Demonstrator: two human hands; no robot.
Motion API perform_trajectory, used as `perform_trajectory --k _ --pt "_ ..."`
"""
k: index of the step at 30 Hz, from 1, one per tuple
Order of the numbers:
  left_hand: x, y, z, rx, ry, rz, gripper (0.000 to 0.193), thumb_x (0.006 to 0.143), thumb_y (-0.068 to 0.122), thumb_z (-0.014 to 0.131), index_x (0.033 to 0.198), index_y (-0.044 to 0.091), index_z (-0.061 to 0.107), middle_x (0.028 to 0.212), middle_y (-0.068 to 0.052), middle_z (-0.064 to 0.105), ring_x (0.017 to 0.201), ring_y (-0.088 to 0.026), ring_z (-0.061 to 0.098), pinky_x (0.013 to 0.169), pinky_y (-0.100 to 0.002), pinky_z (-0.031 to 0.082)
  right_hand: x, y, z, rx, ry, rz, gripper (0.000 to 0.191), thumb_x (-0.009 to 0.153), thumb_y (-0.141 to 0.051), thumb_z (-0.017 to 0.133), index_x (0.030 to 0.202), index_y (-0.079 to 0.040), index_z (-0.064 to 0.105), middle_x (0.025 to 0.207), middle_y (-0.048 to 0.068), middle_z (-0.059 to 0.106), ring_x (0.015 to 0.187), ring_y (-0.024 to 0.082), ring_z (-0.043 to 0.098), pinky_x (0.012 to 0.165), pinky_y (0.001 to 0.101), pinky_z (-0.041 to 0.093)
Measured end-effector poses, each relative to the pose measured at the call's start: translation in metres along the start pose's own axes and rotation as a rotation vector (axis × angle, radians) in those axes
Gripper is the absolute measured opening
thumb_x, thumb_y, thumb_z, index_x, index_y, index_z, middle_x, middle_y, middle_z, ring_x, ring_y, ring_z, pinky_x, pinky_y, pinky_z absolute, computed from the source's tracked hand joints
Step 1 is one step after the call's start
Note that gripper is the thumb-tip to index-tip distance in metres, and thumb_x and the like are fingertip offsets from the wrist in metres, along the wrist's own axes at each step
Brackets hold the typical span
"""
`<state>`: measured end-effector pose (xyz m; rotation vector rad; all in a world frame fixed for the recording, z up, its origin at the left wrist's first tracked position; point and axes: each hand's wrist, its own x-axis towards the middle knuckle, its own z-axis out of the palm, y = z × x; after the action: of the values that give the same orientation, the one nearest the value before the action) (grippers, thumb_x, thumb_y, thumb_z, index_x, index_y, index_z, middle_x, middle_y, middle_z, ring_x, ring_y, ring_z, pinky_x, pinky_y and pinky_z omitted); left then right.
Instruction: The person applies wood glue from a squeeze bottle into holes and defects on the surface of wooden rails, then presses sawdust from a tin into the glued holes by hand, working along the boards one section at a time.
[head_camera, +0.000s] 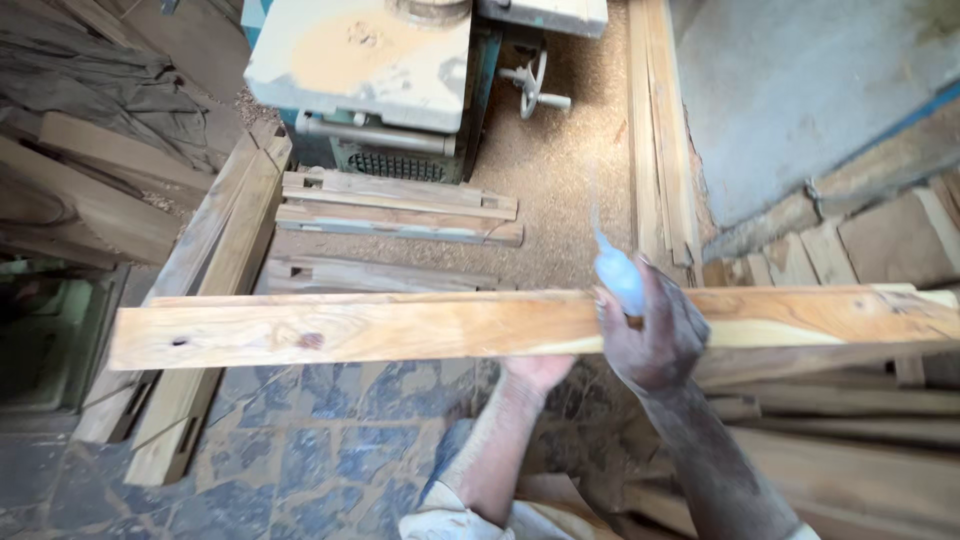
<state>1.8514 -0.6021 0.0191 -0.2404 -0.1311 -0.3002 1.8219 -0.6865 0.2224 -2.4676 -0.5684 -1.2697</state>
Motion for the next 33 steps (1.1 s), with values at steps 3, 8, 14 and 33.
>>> perform_trajectory --k 3,8,14,33 --pt "0.106 0.015 0.008 -0.022 0.057 0.023 0.057 0.099 0.058 0.056 0.128 0.011 0.069 0.134 -0.011 0.068 0.131 -0.034 0.058 0.118 -0.055 0.04 0.065 0.073 0.06 0.038 -0.019 -0.055 0.058 0.088 -0.014 0.088 0.134 0.006 0.058 0.112 0.023 0.072 0.098 0.037 0.075 0.084 0.0448 0.06" --pt "0.265 0.037 0.012 0.178 -0.024 0.229 0.061 0.092 0.06 0.055 0.122 0.01 0.072 0.128 -0.01 0.07 0.126 -0.03 0.06 0.114 -0.051 0.041 0.158 0.183 0.161 0.21 -0.05 -0.147 0.058 0.087 -0.013 0.087 0.134 0.005 0.059 0.112 0.022 0.073 0.097 0.036 0.075 0.084 0.0442 0.061" --pt "0.44 0.057 -0.04 0.124 -0.261 0.434 0.043 0.117 0.05 0.055 0.114 0.01 0.07 0.121 -0.012 0.07 0.126 -0.028 0.061 0.117 -0.051 0.045 0.223 0.317 0.301 0.507 -0.034 -0.357 0.061 0.094 -0.013 0.084 0.142 0.007 0.052 0.117 0.023 0.071 0.103 0.036 0.075 0.088 0.0447 0.062" --pt "0.587 0.109 -0.052 0.05 -0.08 0.71 0.078 0.102 0.071 0.056 0.14 0.003 0.06 0.147 -0.022 0.058 0.137 -0.038 0.054 0.12 -0.057 0.037 0.298 0.421 0.505 0.779 -0.301 -0.427 0.054 0.116 -0.028 0.075 0.151 0.002 0.05 0.124 0.019 0.07 0.108 0.031 0.074 0.09 0.0429 0.061"
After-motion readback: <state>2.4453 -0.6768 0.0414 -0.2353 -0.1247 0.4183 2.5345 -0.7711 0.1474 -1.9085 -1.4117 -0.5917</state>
